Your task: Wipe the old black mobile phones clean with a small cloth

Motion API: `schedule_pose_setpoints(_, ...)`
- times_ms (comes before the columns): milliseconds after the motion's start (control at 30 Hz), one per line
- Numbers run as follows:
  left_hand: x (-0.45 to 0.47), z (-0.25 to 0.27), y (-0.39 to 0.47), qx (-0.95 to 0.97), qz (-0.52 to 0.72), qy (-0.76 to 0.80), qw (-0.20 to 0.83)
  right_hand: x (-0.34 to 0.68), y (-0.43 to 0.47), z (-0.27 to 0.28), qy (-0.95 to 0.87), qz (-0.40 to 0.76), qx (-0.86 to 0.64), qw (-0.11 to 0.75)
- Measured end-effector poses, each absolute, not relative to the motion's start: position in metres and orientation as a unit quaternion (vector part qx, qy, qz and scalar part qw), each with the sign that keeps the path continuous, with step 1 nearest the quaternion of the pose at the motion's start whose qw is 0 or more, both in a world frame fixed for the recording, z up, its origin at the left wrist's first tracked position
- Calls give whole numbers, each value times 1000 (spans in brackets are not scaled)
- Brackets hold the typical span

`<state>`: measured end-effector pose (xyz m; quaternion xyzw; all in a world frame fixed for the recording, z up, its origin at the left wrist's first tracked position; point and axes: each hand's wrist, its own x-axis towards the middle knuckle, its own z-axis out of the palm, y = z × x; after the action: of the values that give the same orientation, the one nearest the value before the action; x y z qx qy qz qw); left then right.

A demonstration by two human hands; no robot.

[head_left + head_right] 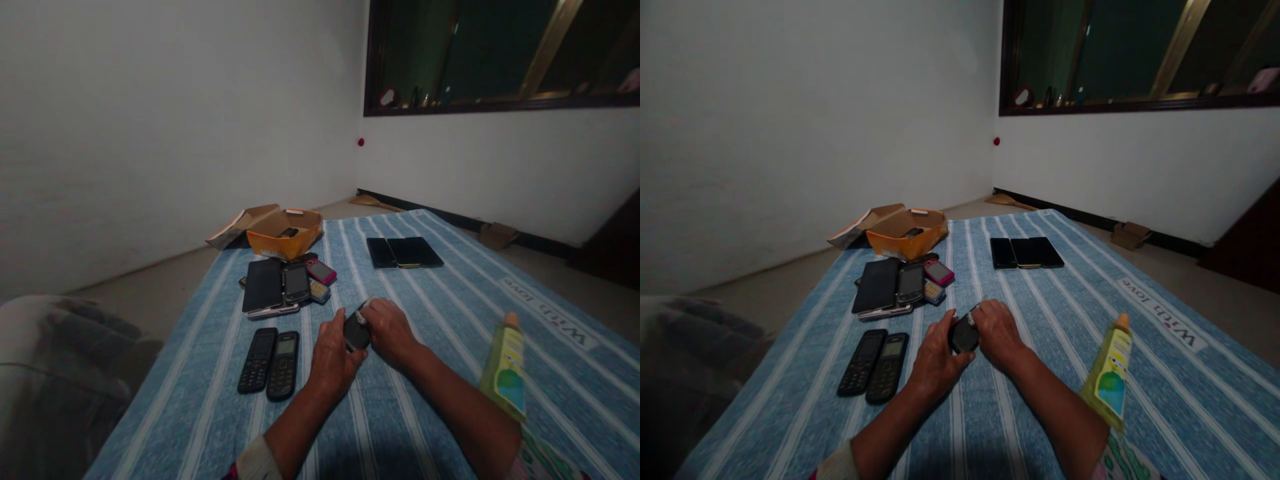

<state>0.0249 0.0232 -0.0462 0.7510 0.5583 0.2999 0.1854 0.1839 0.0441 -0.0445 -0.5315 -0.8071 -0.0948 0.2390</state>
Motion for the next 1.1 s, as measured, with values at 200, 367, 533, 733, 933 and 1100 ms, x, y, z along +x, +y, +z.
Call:
schedule_pose_setpoints(200, 23, -45, 21, 751, 297, 557, 194, 186, 54, -46, -770, -113, -573, 255)
schedule_pose_setpoints(367, 21, -53, 22, 762, 336, 525, 177, 168, 42, -47, -837, -84, -474, 261)
schedule_pose_setpoints(533, 20, -54, 21, 757, 334, 528, 189, 191, 61, -46, -761, -108, -593, 239)
schedule_pose_setpoints(733, 21, -53, 22, 759, 328, 530, 190, 185, 56, -47, -792, -78, -545, 262)
schedule_pose_setpoints(933, 21, -52, 22, 759, 328, 530, 190, 176, 53, -43, -829, -70, -509, 222)
schedule_pose_setpoints(1100, 21, -51, 22, 757, 321, 535, 193, 214, 73, -47, -734, -81, -629, 242)
